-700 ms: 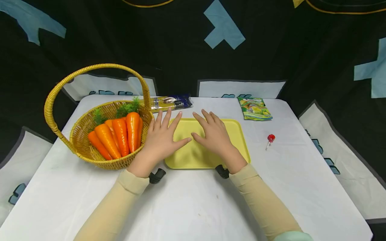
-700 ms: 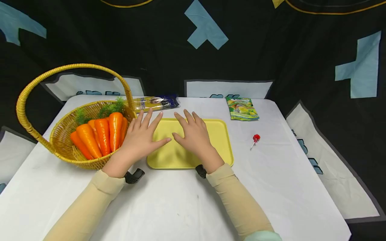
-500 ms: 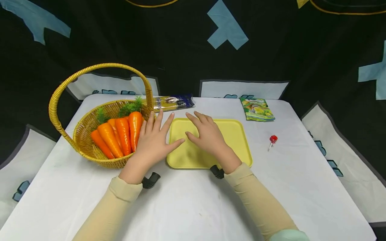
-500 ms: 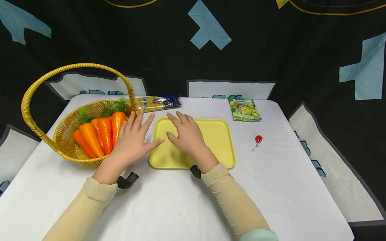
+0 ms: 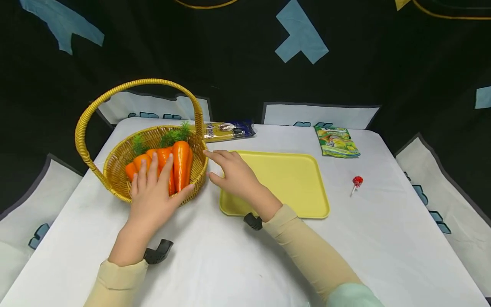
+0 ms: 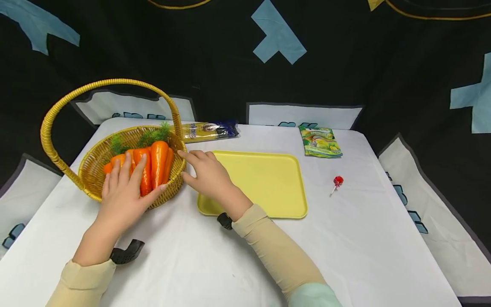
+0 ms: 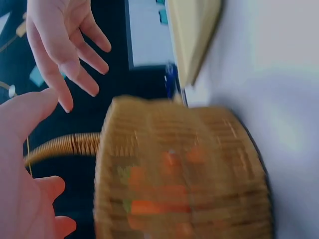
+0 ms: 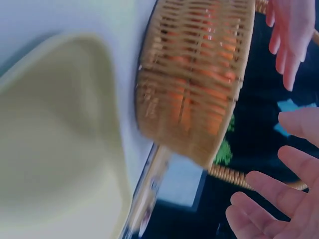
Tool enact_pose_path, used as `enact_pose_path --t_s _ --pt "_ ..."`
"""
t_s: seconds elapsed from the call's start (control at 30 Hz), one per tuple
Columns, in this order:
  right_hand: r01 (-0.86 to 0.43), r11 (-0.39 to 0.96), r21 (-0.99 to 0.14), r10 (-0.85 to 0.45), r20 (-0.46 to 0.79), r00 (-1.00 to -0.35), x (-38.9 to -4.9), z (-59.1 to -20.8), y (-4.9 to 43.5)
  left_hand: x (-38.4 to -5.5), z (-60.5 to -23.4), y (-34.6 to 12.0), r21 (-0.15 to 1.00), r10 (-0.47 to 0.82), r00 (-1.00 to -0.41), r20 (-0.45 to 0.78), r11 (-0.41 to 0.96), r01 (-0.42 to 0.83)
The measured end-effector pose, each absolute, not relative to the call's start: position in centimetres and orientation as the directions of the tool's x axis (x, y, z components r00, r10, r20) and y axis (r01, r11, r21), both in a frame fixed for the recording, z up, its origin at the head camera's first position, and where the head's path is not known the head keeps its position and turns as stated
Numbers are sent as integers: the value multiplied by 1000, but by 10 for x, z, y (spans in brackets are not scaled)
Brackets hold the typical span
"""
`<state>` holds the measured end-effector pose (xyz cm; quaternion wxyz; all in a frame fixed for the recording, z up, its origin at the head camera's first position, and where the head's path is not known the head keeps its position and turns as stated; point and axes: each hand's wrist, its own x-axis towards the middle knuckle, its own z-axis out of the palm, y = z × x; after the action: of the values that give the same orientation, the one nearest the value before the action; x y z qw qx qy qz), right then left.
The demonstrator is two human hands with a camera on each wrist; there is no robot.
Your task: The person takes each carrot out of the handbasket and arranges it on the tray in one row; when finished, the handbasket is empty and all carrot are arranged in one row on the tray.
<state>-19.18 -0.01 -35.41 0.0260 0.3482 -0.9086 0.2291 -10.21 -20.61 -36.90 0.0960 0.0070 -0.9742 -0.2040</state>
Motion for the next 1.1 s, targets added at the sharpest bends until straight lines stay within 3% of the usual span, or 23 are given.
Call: enact_pose_path --t_s 0.3,0.67,1.1 --pt "-638 640 -428 -651 139 -746 -195 -352 -37 -76 -394 -237 538 -202 -952 231 842 -48" --pt "-606 692 -392 -623 99 -776 -200 -356 -68 -65 -415 -233 632 -338 -907 250 767 -111" --pt "-557 735 -386 -610 -18 -792 -202 -367 -102 -56 -424 -237 802 -429 -892 143 579 -150"
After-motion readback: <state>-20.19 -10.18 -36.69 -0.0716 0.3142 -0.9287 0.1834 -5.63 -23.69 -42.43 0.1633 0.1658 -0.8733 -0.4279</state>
